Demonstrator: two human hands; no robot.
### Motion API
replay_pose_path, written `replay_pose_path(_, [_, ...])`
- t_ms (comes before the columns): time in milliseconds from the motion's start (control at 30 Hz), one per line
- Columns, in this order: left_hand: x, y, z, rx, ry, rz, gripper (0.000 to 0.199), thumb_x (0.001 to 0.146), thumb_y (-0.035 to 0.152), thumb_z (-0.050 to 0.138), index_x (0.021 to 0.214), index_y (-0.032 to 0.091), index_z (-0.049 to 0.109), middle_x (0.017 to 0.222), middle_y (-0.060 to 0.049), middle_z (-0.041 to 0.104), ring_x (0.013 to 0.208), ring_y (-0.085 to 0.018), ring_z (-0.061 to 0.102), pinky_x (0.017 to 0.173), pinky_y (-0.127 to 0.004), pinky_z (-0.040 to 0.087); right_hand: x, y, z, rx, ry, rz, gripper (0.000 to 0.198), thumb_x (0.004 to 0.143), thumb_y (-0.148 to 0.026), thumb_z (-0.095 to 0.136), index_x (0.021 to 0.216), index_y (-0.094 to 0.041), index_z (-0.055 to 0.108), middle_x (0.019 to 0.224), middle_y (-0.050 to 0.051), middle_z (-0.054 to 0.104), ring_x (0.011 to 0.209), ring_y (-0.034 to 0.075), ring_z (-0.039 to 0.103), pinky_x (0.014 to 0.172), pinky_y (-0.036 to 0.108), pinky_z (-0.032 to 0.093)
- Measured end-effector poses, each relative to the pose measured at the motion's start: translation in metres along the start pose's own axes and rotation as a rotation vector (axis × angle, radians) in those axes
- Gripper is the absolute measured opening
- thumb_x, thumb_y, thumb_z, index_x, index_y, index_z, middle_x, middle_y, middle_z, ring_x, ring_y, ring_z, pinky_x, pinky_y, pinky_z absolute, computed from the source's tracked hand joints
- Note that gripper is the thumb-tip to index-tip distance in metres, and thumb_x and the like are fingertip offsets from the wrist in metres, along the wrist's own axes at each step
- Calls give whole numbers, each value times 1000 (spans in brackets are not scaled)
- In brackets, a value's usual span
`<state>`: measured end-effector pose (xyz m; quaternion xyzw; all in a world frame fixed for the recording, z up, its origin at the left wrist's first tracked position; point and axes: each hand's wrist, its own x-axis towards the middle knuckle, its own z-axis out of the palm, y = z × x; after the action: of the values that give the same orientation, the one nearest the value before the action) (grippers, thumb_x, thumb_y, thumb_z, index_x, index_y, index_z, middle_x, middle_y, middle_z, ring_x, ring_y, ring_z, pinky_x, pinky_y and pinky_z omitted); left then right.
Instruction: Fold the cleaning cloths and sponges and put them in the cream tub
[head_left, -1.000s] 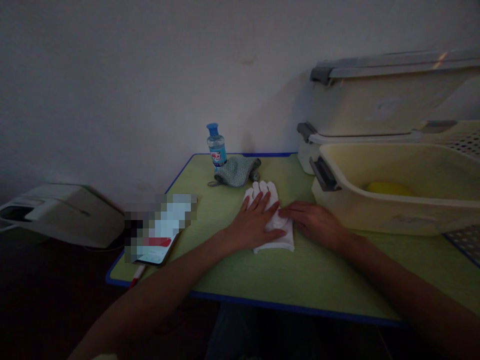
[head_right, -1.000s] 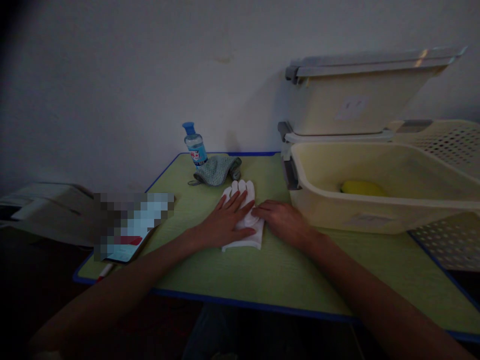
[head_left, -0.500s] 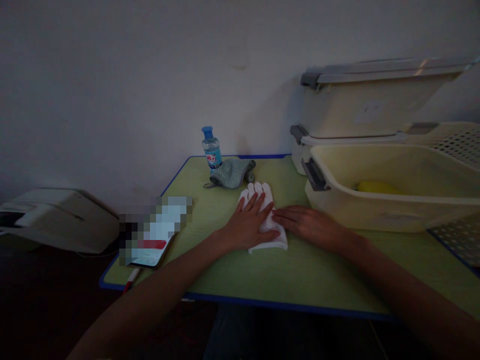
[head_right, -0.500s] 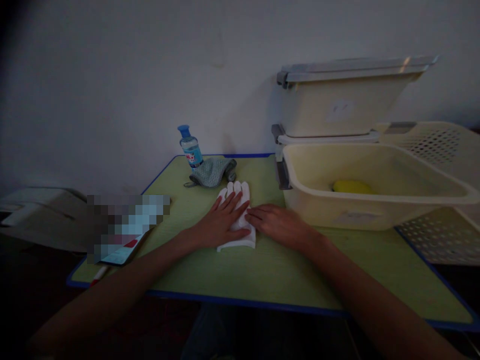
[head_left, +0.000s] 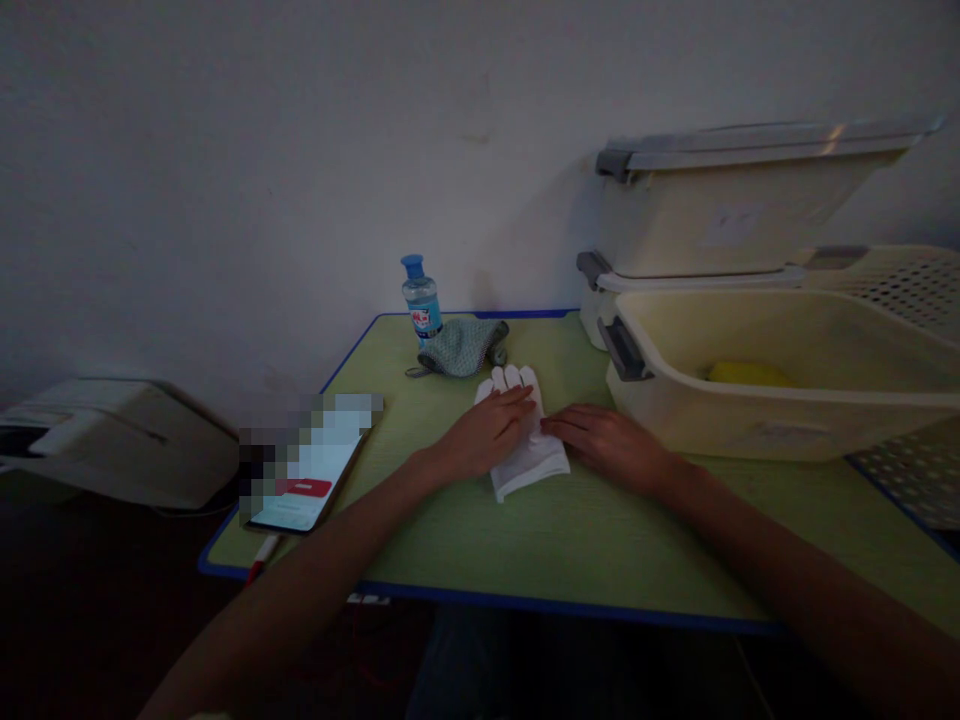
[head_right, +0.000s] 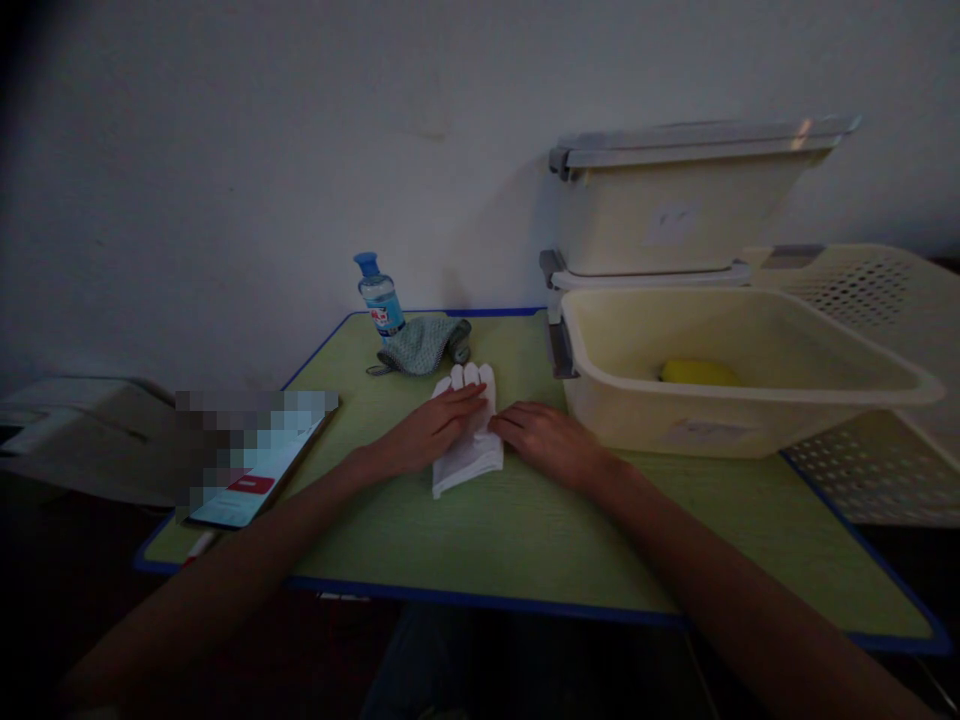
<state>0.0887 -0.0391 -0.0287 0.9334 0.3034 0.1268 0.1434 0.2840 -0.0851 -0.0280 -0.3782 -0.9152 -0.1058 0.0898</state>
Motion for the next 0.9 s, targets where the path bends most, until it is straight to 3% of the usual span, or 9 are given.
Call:
replay_pose_path(267, [3, -20, 0, -92, 78, 48, 44, 75, 5, 36, 113, 9, 59, 131, -12, 49, 123, -19, 44, 107, -37, 31, 2, -4, -2, 43, 11, 31, 17, 80, -10, 53, 94, -12, 63, 89, 10, 67, 82, 20, 61, 75, 32, 49])
replay_pose_path(433, [6, -27, 2, -336, 135, 13, 46, 69, 0, 38, 105, 13, 64, 118, -8, 61, 111, -19, 56, 101, -37, 38, 1, -1, -8, 113, -42, 36, 21, 80, -7, 51, 97, -12, 63, 90, 10, 66, 84, 20, 61, 77, 32, 48])
replay_pose_path(667, [5, -22, -11, -696, -18, -134, 30, 73, 8, 47, 91, 14, 69, 98, -5, 70, 92, -17, 63, 88, -32, 47, -7, -1, -25, 275, -99, 2, 21, 81, -11, 47, 94, -15, 63, 86, 8, 67, 83, 20, 62, 75, 32, 47])
replay_pose_path(900, [3, -17, -25, -906, -80, -198, 18, 76, 15, 55, 85, 13, 69, 87, -6, 70, 80, -14, 63, 79, -28, 47, -4, -5, -19, 509, -19, 260, 19, 81, -15, 45, 90, -15, 62, 78, 6, 67, 71, 17, 61, 65, 28, 44])
